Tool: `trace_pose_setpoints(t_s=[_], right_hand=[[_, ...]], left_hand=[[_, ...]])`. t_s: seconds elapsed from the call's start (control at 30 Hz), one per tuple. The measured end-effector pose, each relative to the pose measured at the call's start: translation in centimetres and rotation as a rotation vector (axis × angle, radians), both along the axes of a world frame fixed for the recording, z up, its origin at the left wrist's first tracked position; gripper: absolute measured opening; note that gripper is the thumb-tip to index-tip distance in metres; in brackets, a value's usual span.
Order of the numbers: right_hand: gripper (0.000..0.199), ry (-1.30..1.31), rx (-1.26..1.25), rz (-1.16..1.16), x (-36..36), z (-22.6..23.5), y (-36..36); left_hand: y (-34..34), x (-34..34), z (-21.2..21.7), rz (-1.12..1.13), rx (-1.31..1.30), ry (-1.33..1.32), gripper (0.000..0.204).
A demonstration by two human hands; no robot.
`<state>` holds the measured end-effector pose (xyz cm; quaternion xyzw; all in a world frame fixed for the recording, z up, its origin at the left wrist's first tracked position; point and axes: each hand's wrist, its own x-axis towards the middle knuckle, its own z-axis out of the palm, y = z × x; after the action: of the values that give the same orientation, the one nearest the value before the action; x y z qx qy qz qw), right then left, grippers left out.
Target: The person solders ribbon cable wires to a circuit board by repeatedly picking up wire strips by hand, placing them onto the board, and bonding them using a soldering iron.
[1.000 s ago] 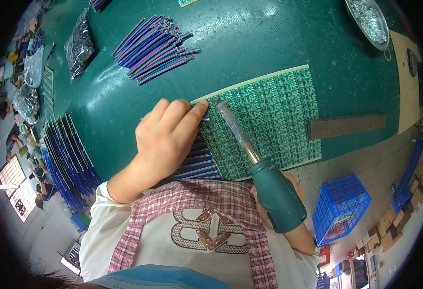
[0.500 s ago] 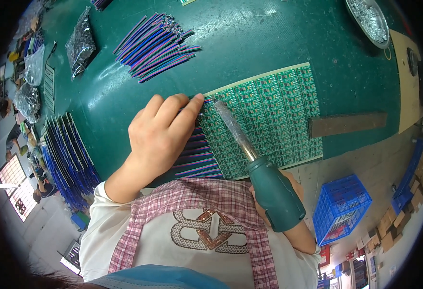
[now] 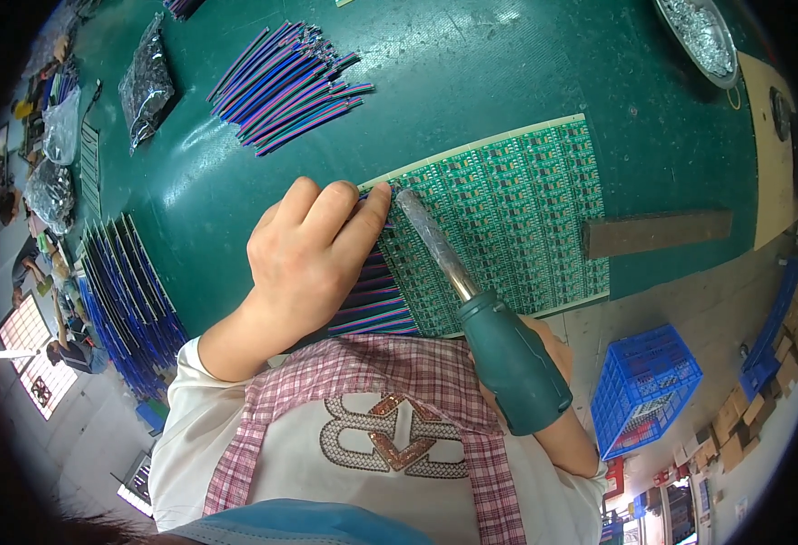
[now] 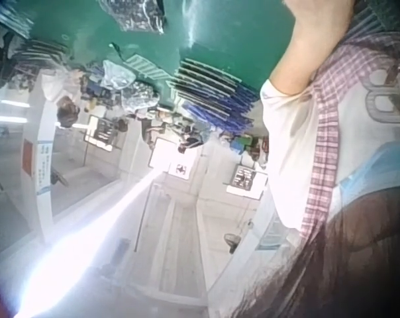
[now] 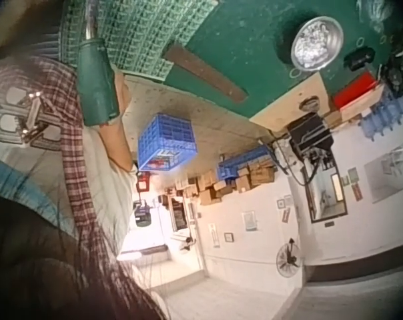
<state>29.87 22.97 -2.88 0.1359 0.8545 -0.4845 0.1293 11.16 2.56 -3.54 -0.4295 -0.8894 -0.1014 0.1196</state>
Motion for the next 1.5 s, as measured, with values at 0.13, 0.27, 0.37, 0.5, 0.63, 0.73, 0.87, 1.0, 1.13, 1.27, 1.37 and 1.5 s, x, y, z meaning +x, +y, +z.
trace_pose_setpoints(t_s=[0.13,0.27,0.37,0.5,0.63,0.73,0.87,1.0,1.13,1.27,1.37,1.5], right_hand=[[0.02,-0.022,0.063,0.058,0.3,-0.5,0.4],[0.019,-0.007,-0.101,-0.059,-0.3,0.7,0.9],[0.014,-0.014,-0.015,-0.168,-1.7,2.4,1.7],[0.045,0.296,-0.09,-0.382,-2.7,1.2,5.0],[0.035,0.767,-0.063,-0.613,-8.3,1.8,9.0],[0.026,0.376,0.205,-0.709,-13.1,2.7,11.9],[0.031,0.578,0.064,-0.712,-10.7,2.8,11.4],[0.041,0.572,-0.145,-0.623,-8.2,2.2,8.2],[0.045,0.395,-0.299,-0.656,-4.9,1.9,3.6],[0.038,0.256,-0.456,-0.49,-2.7,1.8,1.2],[0.03,0.137,-0.429,-0.413,-2.8,2.2,0.8],[0.022,0.078,-0.436,-0.341,-2.4,1.8,1.0]], left_hand=[[0.2,-0.1,0.1,-0.004,-0.013,-0.003,0.024],[0.4,-0.1,0.1,-0.004,-0.011,-0.012,0.025],[0.3,-0.2,0.3,-0.019,0.0,-0.023,0.026],[-0.3,0.1,0.7,0.0,-0.044,-0.041,0.028],[-0.3,0.0,0.5,-0.005,-0.062,-0.053,0.03],[-0.7,0.2,0.6,0.014,-0.106,-0.047,0.03],[-0.1,0.1,0.2,0.003,-0.076,-0.039,0.028],[0.0,0.0,0.0,-0.003,-0.057,-0.024,0.028],[-0.2,0.0,-0.1,0.021,-0.024,-0.033,0.03],[-0.8,0.0,-0.1,0.013,-0.021,-0.045,0.033],[-0.9,0.0,0.0,0.019,-0.018,-0.072,0.033],[-2.0,-0.9,1.4,0.069,-0.034,-0.245,0.031]])
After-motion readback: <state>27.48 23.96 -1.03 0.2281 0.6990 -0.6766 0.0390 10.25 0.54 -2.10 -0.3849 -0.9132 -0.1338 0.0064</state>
